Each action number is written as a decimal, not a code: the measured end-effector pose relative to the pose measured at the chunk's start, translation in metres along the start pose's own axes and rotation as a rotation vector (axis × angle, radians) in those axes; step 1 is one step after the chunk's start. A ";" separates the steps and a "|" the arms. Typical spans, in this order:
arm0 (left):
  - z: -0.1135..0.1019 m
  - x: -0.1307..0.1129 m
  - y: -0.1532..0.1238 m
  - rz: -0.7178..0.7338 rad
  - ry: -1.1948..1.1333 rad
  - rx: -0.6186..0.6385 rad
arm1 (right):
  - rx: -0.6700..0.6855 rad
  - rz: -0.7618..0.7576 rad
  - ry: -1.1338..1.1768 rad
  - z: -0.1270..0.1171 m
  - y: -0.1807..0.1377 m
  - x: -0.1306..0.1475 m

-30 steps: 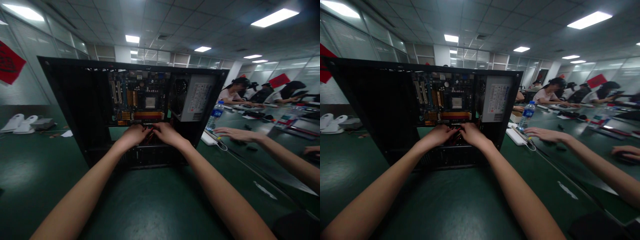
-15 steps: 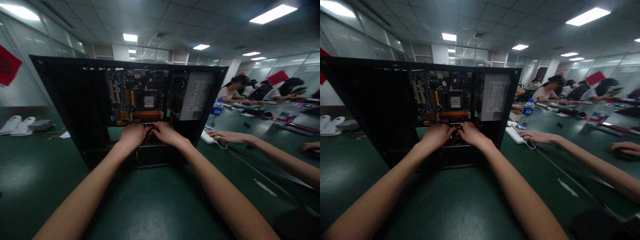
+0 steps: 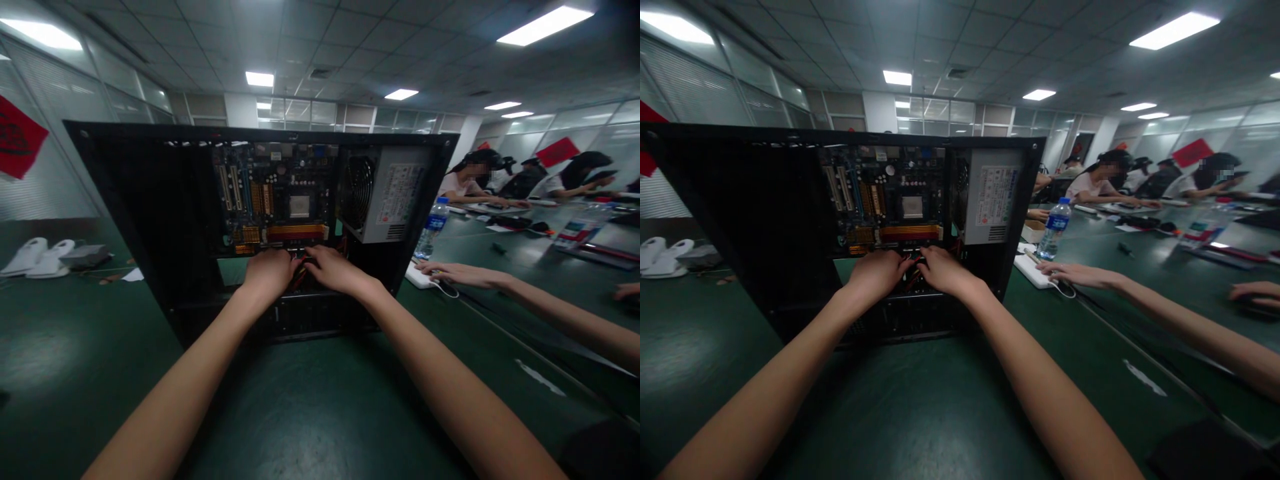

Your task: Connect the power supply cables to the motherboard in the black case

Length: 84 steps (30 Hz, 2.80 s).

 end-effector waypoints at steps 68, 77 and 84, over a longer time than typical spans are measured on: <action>0.011 0.003 0.003 0.015 -0.153 0.008 | 0.063 -0.030 -0.372 -0.009 0.037 0.021; 0.003 0.001 -0.002 0.028 -0.117 -0.055 | 0.064 -0.026 -0.352 -0.012 0.038 0.022; 0.005 0.002 -0.002 0.063 -0.207 -0.102 | -0.095 -0.036 -0.304 -0.015 0.031 0.025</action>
Point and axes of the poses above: each hand's wrist, its own y-axis towards the middle knuckle, its own z-axis out of the palm, x = y × z, the point moved 3 cm from there along y, towards the middle knuckle, and after that the axes turned 14 degrees about -z, right-handed, at the moved point
